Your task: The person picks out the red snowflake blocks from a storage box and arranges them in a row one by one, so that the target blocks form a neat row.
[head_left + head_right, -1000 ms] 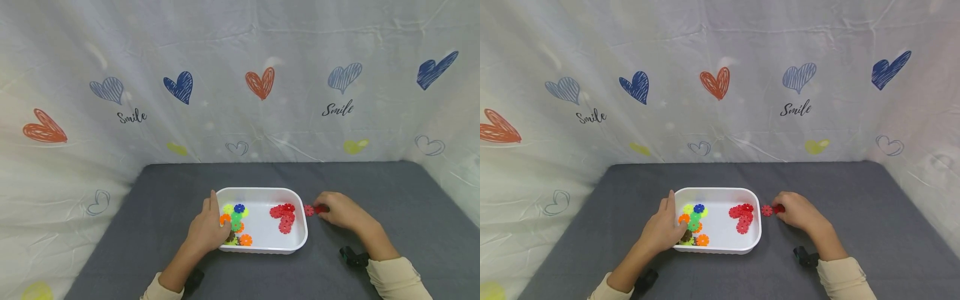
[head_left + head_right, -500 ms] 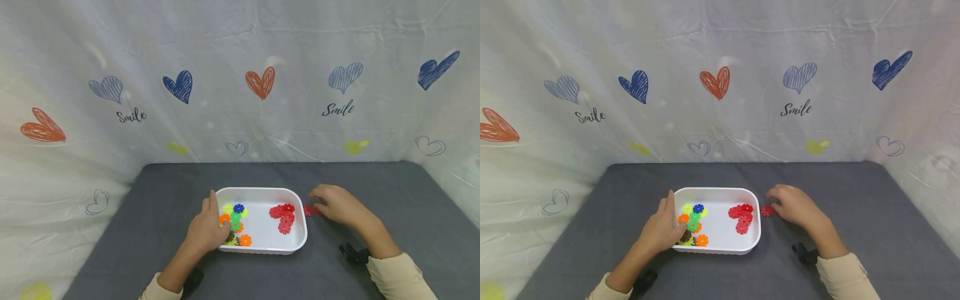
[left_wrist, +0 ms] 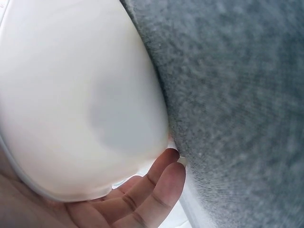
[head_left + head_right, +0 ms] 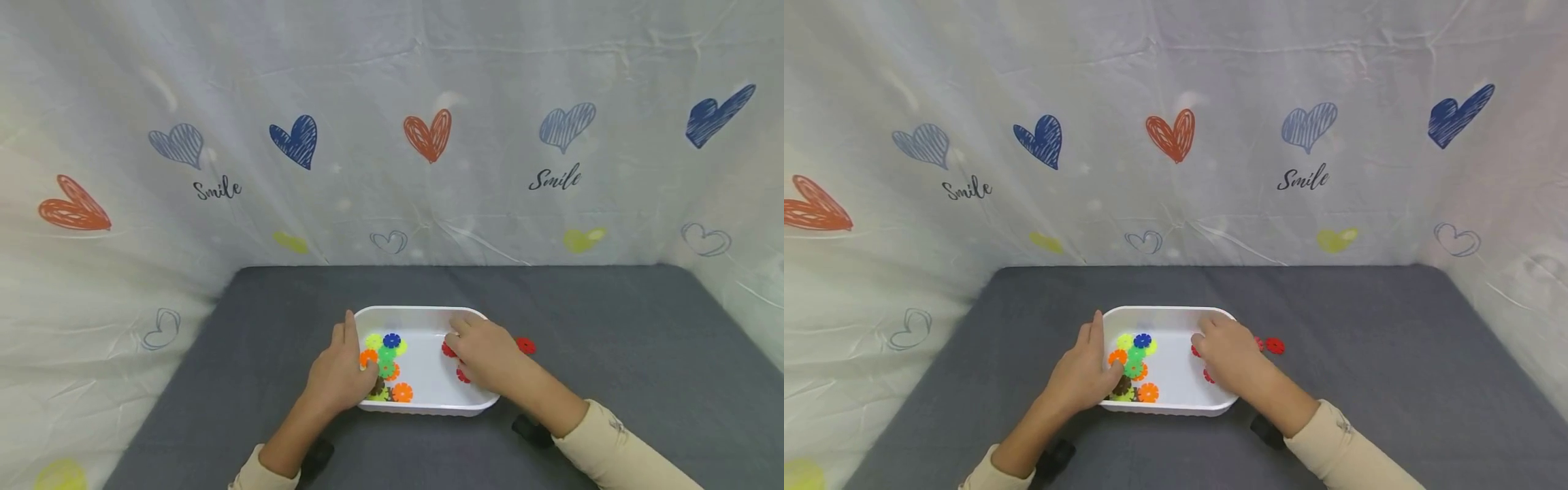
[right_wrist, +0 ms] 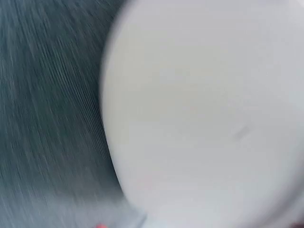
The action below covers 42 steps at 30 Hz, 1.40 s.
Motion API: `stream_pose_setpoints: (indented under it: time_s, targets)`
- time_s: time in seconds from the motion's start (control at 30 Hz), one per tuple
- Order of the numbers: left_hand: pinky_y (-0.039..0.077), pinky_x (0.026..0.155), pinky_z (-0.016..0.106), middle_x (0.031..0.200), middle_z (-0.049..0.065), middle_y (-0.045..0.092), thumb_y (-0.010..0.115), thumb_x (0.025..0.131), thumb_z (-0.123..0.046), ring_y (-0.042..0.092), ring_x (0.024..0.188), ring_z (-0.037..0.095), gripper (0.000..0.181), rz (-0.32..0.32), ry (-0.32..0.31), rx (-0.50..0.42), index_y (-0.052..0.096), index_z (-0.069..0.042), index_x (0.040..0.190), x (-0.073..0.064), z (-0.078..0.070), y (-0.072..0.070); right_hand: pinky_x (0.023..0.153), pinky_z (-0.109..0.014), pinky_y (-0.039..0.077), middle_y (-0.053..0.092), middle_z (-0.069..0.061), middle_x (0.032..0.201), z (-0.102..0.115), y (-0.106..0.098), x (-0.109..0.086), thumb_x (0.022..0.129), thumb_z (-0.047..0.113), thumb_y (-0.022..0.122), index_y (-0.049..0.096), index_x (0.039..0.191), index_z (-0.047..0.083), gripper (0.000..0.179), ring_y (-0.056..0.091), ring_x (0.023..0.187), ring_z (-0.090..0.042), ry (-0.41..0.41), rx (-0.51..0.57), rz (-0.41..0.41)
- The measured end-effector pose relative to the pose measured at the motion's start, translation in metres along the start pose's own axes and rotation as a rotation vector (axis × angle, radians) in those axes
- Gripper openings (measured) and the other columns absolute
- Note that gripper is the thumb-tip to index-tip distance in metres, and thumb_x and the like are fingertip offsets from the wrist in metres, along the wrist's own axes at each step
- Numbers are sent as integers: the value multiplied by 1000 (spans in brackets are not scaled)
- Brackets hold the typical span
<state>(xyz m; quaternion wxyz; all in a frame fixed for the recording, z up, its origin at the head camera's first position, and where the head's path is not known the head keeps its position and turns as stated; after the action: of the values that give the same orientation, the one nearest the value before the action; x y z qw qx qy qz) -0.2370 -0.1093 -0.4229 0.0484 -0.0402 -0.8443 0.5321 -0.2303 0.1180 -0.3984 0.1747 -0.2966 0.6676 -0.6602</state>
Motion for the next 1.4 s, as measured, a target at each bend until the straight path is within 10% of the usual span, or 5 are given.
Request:
stream_pose_setpoints:
  time_s: [0.23,0.47,1.1,1.4]
  targets:
    - [41,53,34,142,23,42,65,81,-25,51,65,23,94,-7,4,16,19,5,157,0,-2,0,68,-38,57,58,-11,96,10,15,-1,72,15,87,66,115,4,50,56,87,-24,92,-102,131]
    - [41,53,33,142,23,42,64,81,-25,50,64,22,93,-8,4,21,18,5,157,0,-1,-1,52,-38,53,50,-6,77,9,12,0,67,4,88,66,95,5,35,53,71,-21,112,-40,5]
    - [40,51,33,143,23,41,64,81,-23,50,63,22,92,-11,-1,7,19,5,156,-2,-2,-2,57,-35,56,57,-8,73,4,4,-6,57,8,95,70,88,0,40,58,65,-21,204,-12,-274]
    - [41,51,31,144,22,41,65,81,-25,50,62,20,94,-4,-18,8,18,3,157,-2,-1,0,63,-32,55,67,-3,75,-9,-1,-12,68,0,86,75,85,5,21,62,65,-18,282,273,-377]
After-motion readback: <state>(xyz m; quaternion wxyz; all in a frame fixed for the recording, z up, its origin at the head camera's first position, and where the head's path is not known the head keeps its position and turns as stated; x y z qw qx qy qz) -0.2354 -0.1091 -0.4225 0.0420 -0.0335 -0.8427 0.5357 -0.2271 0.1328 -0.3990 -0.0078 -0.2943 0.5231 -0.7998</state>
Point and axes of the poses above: each hand's wrist, its own x-axis towards the middle knuckle, its own y-axis out of the palm, z = x × y, the point moved 5 cm from there along x, towards the middle knuckle
